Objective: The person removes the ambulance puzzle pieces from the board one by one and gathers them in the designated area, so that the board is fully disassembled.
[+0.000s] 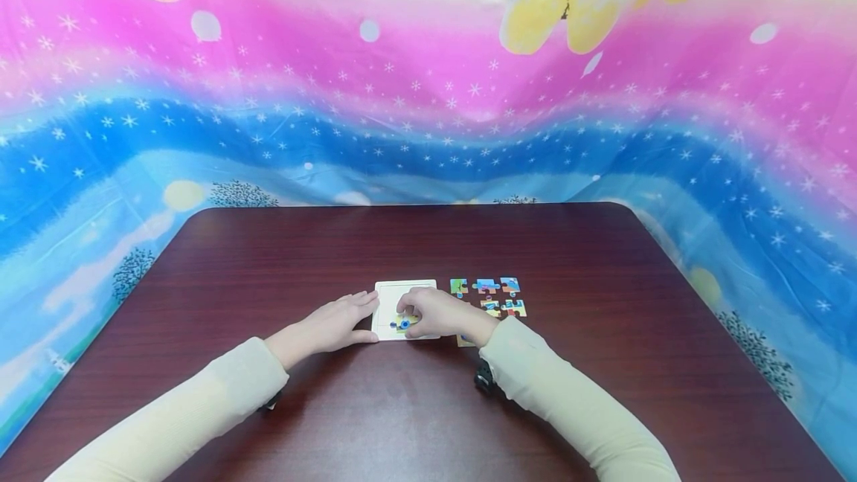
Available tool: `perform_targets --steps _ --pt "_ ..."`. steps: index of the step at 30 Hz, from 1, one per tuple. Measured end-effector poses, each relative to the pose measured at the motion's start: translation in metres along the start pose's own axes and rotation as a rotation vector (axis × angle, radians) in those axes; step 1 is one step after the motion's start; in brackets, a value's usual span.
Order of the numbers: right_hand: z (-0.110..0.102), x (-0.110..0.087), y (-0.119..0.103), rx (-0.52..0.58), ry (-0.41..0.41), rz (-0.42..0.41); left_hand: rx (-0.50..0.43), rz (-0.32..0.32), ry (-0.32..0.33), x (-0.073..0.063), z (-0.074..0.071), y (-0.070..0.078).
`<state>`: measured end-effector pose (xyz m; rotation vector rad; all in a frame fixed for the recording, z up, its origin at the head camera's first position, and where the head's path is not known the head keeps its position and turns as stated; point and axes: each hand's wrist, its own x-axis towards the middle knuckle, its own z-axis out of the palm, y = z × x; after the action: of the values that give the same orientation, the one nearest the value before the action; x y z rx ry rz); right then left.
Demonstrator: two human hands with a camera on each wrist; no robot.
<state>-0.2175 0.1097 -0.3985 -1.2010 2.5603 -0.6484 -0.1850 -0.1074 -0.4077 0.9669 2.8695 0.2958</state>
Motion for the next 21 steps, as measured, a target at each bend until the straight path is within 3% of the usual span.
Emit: perform_targets --steps 11,21 --pt "-0.0002 0.0012 -0.003 -0.026 -0.023 0.047 -0.001 0.006 0.003 -0.0009 -0.0003 -0.0001" --pt "0.0 0.0027 -0.0039 -0.072 -0.045 0.041 0.005 0.007 0.003 -0.0006 0.0001 -0.0007"
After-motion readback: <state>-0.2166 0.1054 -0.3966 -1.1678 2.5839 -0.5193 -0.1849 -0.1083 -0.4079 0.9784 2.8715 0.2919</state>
